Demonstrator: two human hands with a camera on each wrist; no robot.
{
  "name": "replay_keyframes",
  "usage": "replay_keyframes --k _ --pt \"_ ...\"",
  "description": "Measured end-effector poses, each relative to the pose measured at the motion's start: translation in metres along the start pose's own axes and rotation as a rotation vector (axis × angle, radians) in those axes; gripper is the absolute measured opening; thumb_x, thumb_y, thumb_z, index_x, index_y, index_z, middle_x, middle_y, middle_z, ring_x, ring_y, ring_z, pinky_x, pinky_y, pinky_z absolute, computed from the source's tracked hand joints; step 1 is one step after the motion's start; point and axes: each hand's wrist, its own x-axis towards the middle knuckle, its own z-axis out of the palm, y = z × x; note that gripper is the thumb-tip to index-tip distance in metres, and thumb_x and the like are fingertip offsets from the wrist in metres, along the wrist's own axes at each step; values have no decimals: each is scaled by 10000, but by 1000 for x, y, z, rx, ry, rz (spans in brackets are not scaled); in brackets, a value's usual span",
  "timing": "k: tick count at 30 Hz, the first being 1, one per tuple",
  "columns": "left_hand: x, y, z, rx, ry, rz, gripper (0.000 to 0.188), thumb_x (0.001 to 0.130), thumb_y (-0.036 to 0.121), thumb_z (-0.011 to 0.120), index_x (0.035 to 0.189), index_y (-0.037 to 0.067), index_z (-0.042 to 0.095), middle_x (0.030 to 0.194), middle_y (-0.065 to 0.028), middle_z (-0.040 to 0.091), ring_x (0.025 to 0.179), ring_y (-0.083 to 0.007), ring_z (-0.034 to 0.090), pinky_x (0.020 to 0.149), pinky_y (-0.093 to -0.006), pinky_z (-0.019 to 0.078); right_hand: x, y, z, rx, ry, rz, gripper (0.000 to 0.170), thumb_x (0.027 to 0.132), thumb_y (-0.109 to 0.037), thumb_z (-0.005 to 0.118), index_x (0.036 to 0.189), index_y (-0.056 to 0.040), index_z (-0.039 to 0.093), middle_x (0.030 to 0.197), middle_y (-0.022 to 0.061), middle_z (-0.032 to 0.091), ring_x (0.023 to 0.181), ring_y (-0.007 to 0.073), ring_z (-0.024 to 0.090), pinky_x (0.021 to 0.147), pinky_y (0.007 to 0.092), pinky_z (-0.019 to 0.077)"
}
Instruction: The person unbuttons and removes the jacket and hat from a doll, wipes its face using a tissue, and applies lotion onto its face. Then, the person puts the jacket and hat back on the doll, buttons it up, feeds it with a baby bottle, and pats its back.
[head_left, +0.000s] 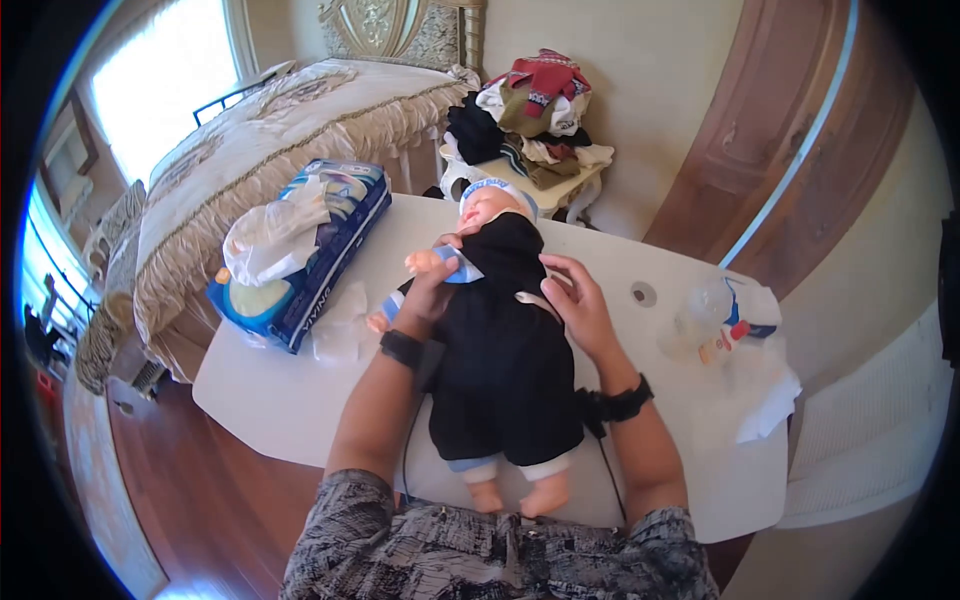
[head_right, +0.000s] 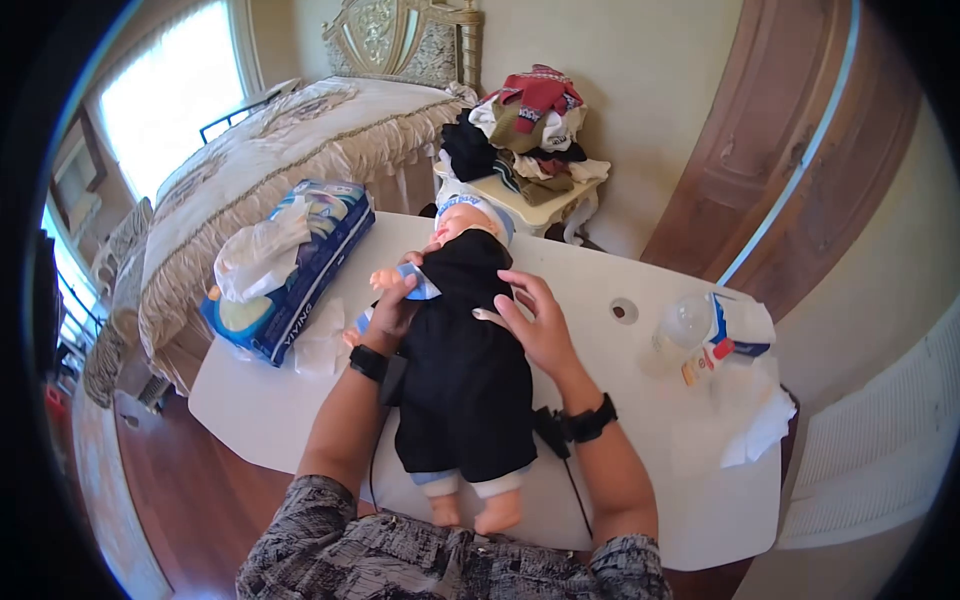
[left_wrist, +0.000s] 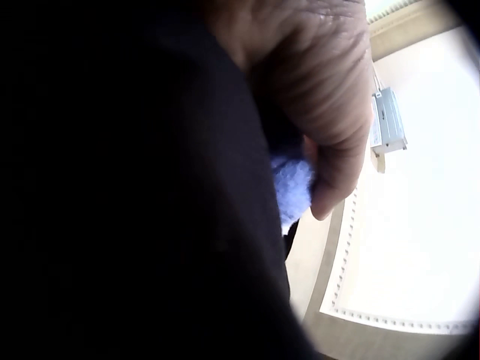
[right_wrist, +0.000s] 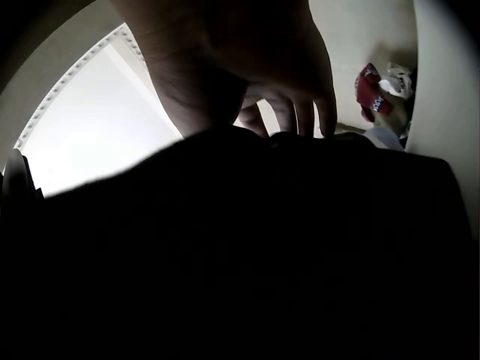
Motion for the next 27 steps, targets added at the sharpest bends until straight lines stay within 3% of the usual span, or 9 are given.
replay_keyframes --k 2,8,11,14,21,24,27 --pt "-3 -3 -4 -107 -7 -2 339 819 157 677 1109 108 509 1387 -99 451 1274 -227 428 1045 -361 371 -7 7 5 -5 41 7 429 950 -226 578 1341 -74 489 1383 89 463 1312 226 419 1100 405 315" --pt "-9 0 -16 -307 -17 50 375 808 179 690 1129 124 503 1424 -102 423 1364 -290 360 1145 -449 264 -27 7 39 -60 352 -227 553 990 -275 420 1476 -40 301 1515 147 309 1425 265 254 1169 410 154" --pt "-9 -1 -22 -323 -4 44 403 792 189 710 1133 126 506 1423 -102 432 1366 -288 362 1151 -451 257 -34 17 39 -58 -130 -68 618 1000 -343 371 1498 -10 219 1560 163 208 1457 279 171 1176 414 120" --pt "-10 -1 -22 -322 -6 41 425 787 196 721 1146 126 506 1422 -108 438 1367 -288 363 1154 -451 254 -38 26 48 -55 -18 -133 639 1004 -384 322 1498 4 201 1569 166 182 1466 287 142 1180 409 111" --pt "-10 0 -16 -349 -33 33 423 811 181 700 1166 127 476 1425 -134 409 1331 -299 403 1115 -441 315 -40 18 58 184 -89 15 818 976 -594 309 1526 -50 43 1572 143 153 1430 264 234 1192 443 113" --pt "-10 0 -17 -369 -39 25 417 828 170 692 1178 121 471 1365 -152 455 1284 -286 454 1095 -404 349 -47 20 66 607 67 132 800 980 -574 338 1529 -76 36 1544 154 216 1387 265 321 1167 433 231" --pt "-10 -2 -23 -368 -35 13 412 839 168 689 1183 114 469 1336 -140 481 1257 -272 478 1078 -391 366 -49 40 67 654 36 68 766 985 -557 349 1531 -120 36 1506 179 272 1336 284 396 1102 426 353"
